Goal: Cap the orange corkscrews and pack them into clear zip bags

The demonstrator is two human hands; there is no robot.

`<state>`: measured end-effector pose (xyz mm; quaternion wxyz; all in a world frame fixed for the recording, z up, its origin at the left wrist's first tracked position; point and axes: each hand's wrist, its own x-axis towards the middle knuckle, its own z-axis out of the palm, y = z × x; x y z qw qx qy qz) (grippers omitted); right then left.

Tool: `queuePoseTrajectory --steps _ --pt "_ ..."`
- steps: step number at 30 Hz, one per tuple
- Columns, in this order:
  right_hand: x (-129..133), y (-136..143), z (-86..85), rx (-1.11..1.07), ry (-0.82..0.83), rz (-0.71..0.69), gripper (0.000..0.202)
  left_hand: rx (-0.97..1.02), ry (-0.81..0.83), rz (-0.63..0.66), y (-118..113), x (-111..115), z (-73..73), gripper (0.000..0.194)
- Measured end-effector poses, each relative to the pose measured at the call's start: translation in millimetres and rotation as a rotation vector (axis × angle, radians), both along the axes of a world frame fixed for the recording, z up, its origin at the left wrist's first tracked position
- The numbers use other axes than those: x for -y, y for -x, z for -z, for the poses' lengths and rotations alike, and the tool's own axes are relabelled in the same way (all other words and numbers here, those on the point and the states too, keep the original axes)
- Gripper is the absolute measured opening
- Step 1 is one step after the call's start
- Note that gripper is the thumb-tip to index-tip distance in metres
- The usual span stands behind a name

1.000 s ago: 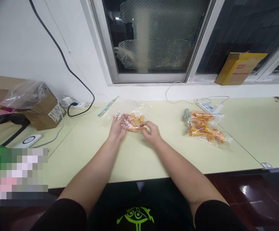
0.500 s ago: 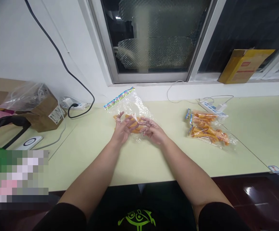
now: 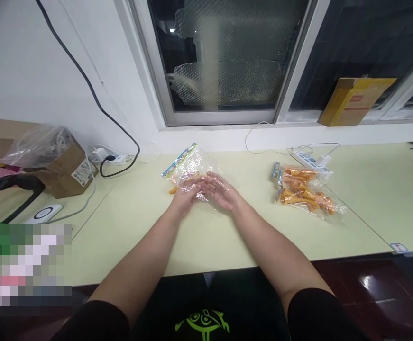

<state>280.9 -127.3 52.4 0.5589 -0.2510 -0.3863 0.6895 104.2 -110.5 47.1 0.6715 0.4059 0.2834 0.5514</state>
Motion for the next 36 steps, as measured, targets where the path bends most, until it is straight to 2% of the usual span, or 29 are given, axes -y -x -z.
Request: queuePoseTrajectory --steps 3,5,8,12,15,17,20,22,24,27,29,32,36 --pt "1.0 -3.0 -3.7 0.041 -0.024 -0.126 0.064 0.043 0.016 0.039 2.8 2.0 -2.5 0.083" --pt "4.1 -3.1 -4.5 0.084 -0.080 -0.164 0.072 0.087 0.040 0.053 5.2 1.9 -5.2 0.090" --pt "9.7 0.6 -6.7 0.090 -0.142 -0.212 0.068 0.141 0.083 0.019 6.7 0.1 -8.1 0.081" --pt "15.4 7.0 -14.0 0.088 -0.069 -0.274 0.061 0.219 0.127 -0.023 7.3 -4.5 -9.3 0.065" --pt "17.4 4.4 -17.1 0.152 -0.061 -0.240 0.059 0.245 0.146 -0.067 13.3 -11.3 -11.9 0.054" --pt "16.9 -3.0 -15.5 0.207 -0.099 -0.135 0.052 0.253 0.160 -0.123 22.4 -17.8 -14.8 0.048" --pt "13.0 -19.0 -8.3 0.355 -0.148 0.237 0.027 0.279 0.169 -0.220 42.1 -28.9 -18.2 0.036" --pt "10.1 -27.2 -1.9 0.558 -0.165 0.485 0.017 0.290 0.183 -0.268 54.7 -34.9 -18.7 0.024" --pt "9.4 -28.6 4.2 0.851 -0.188 0.552 0.016 0.303 0.202 -0.285 63.1 -38.4 -18.5 0.016" --pt "13.8 -15.5 10.7 1.263 -0.319 0.366 0.039 0.381 0.266 -0.302 65.9 -39.0 -20.0 0.012" --pt "17.7 -0.4 12.9 1.436 -0.439 0.231 0.050 0.455 0.322 -0.314 63.8 -37.4 -22.6 0.011" --pt "19.7 20.6 14.2 1.591 -0.512 0.166 0.058 0.516 0.357 -0.307 60.7 -34.7 -26.5 0.010" --pt "17.1 31.5 15.1 1.685 -0.502 0.148 0.054 0.533 0.354 -0.295 60.2 -33.2 -27.8 0.010"
